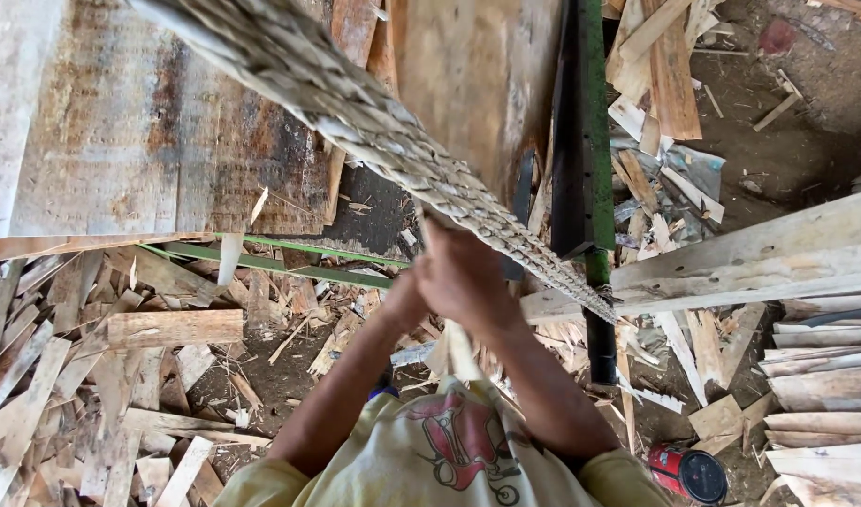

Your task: The person is manually cutting thin wood veneer sheets using a large lever-operated blade.

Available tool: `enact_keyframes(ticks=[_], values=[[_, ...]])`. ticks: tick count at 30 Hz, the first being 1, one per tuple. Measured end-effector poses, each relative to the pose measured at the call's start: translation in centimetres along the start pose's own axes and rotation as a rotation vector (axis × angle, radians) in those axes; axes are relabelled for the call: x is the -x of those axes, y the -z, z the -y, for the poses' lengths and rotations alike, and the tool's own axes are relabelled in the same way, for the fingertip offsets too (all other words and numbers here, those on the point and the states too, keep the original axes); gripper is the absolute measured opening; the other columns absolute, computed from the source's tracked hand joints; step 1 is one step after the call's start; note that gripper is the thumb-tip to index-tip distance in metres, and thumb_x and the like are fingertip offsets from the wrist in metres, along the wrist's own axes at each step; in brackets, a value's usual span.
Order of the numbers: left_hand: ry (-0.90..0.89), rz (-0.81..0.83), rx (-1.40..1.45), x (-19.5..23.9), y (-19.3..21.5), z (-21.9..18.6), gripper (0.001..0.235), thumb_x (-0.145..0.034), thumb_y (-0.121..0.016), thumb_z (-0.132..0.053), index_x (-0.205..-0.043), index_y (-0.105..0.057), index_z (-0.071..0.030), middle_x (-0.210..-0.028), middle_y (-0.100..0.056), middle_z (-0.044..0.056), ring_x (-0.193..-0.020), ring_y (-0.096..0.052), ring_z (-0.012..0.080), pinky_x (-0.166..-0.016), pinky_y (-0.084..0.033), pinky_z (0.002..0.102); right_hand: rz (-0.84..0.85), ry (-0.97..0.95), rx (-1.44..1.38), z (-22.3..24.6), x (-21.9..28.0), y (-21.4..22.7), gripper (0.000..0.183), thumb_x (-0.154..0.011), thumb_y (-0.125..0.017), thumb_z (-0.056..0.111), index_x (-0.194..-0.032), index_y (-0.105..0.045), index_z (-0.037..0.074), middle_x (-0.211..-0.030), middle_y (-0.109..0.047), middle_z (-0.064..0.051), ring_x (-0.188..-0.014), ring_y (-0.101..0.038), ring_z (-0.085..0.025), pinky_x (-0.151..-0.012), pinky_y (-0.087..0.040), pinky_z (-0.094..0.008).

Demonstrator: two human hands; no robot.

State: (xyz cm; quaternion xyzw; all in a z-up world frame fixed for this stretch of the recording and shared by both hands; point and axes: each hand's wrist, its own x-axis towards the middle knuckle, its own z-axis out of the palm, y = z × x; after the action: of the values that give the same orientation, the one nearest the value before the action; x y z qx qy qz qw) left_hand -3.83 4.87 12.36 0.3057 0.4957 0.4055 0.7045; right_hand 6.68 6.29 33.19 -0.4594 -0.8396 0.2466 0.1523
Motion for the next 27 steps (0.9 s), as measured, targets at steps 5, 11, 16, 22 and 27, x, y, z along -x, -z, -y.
enact_keyframes(ticks=[5, 11, 16, 22, 27], values=[[-0.161, -0.078, 0.730, 2.9, 9.2, -2.8, 0.062, -0.100, -0.044, -0.048, -0.127, -0.051, 0.007, -0.102, -0.064, 0.019, -0.088, -0.064, 0.0236, -0.071, -0.064, 0.039, 0.259, 0.161, -0.075, 5.2, -0.6, -4.9, 0.071, -0.096, -0.070, 0.045, -0.146, -0.047, 0.000, -0.081, -0.070, -0.017, -0.045, -0.058, -0.017, -0.043, -0.056, -0.033], [-0.158, -0.144, 0.128, -0.9, 20.6, 6.2, 0.102, -0.089, -0.052, -0.077, -0.150, -0.046, 0.004, -0.132, -0.071, 0.021, -0.128, -0.064, 0.0311, -0.105, -0.052, 0.044, 0.588, -0.048, -0.339, -2.9, 3.7, -6.8, 0.074, -0.095, -0.063, 0.047, -0.155, -0.043, 0.008, -0.113, -0.065, -0.024, -0.084, -0.065, -0.027, -0.066, -0.062, -0.033], [-0.161, -0.095, -0.188, -0.8, 19.6, 4.7, 0.102, -0.090, -0.047, -0.074, -0.162, -0.026, -0.005, -0.130, -0.075, 0.018, -0.126, -0.064, 0.0300, -0.108, -0.044, 0.041, 0.467, -0.220, -0.666, -13.2, 9.8, -7.5, 0.067, -0.096, -0.067, 0.036, -0.150, -0.045, 0.002, -0.154, -0.052, -0.020, -0.136, -0.058, -0.026, -0.112, -0.048, -0.041], [-0.217, 0.032, 0.054, 1.2, 14.6, 2.6, 0.101, -0.076, -0.084, -0.024, -0.159, -0.034, 0.004, -0.134, -0.069, 0.018, -0.117, -0.067, 0.0308, -0.104, -0.054, 0.043, 0.241, -0.681, -0.918, -17.1, 16.1, -3.1, 0.064, -0.092, -0.066, 0.037, -0.144, -0.052, 0.003, -0.139, -0.067, -0.019, -0.123, -0.069, -0.030, -0.105, -0.056, -0.046], [-0.431, 0.119, 0.023, 1.8, 17.7, 5.1, 0.090, -0.076, -0.073, -0.015, -0.154, -0.034, 0.005, -0.139, -0.066, 0.020, -0.127, -0.065, 0.0311, -0.114, -0.049, 0.042, -0.283, -0.678, -1.521, -27.3, 20.1, -2.1, 0.069, -0.097, -0.059, 0.048, -0.139, -0.056, -0.007, -0.131, -0.070, -0.026, -0.115, -0.071, -0.037, -0.099, -0.058, -0.049]])
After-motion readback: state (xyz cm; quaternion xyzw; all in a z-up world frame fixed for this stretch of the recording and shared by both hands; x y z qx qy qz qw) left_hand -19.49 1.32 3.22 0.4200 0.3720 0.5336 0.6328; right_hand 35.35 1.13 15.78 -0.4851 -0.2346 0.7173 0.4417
